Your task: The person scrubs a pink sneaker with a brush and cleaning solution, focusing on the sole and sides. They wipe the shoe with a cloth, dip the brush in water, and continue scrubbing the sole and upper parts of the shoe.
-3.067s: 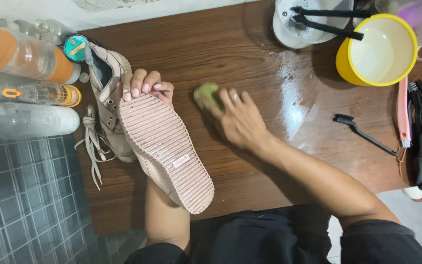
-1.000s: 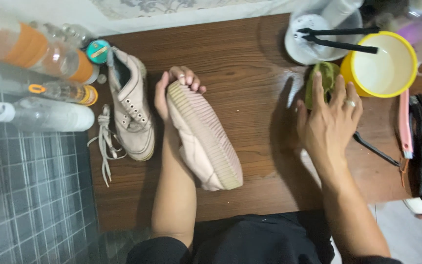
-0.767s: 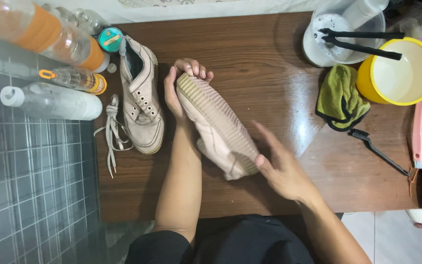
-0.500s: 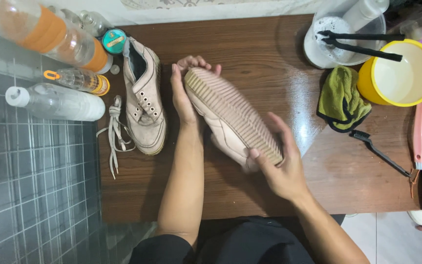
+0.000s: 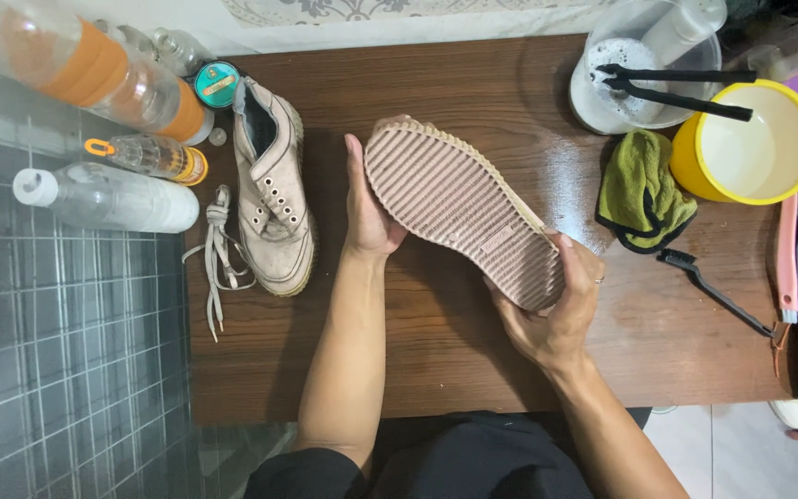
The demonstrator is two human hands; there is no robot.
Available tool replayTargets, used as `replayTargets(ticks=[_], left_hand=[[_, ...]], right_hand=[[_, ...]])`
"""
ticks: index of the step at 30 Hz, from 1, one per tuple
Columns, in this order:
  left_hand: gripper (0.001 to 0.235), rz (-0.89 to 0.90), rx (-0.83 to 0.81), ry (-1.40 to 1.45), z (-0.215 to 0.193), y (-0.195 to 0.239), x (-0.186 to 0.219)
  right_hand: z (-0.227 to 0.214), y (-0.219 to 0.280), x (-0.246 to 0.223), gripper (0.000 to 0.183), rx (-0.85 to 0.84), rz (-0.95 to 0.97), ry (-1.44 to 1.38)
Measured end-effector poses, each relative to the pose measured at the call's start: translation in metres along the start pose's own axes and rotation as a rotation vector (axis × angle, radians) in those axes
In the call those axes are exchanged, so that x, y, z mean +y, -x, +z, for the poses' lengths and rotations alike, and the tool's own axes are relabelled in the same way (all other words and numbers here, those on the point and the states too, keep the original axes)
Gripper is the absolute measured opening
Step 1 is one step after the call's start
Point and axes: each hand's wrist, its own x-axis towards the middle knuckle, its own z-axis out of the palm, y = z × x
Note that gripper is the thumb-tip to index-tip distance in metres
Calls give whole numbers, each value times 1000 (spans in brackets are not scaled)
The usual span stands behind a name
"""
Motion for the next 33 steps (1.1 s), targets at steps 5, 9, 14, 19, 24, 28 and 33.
replayTargets(ticks=[5,9,14,19,24,28,33], left_hand=[[60,-12,-53,-7,-3,0,-1],[59,-17,-76,35,-4,-1,-5],[66,75,-254,-68,-10,0,-5],[70,102,-337,-91,-7,-1,-4],[92,25,78,-285,13,14,2],[32,220,-119,-127,2,-1,2],[16,448,-80,-453,-13,-11,-11]], right_hand=[[-1,0,2,83,18,5,-46],[-2,-1,3,82,32,-1,-47],[-2,-2,3,84,31,6,-75],[-2,-1,2,83,36,8,-111],[-5,2,-7,95,-22,506,-561],[8,-7,-4,79,8,923,-1071],[2,-32,-2,78,148,1613,-1298]])
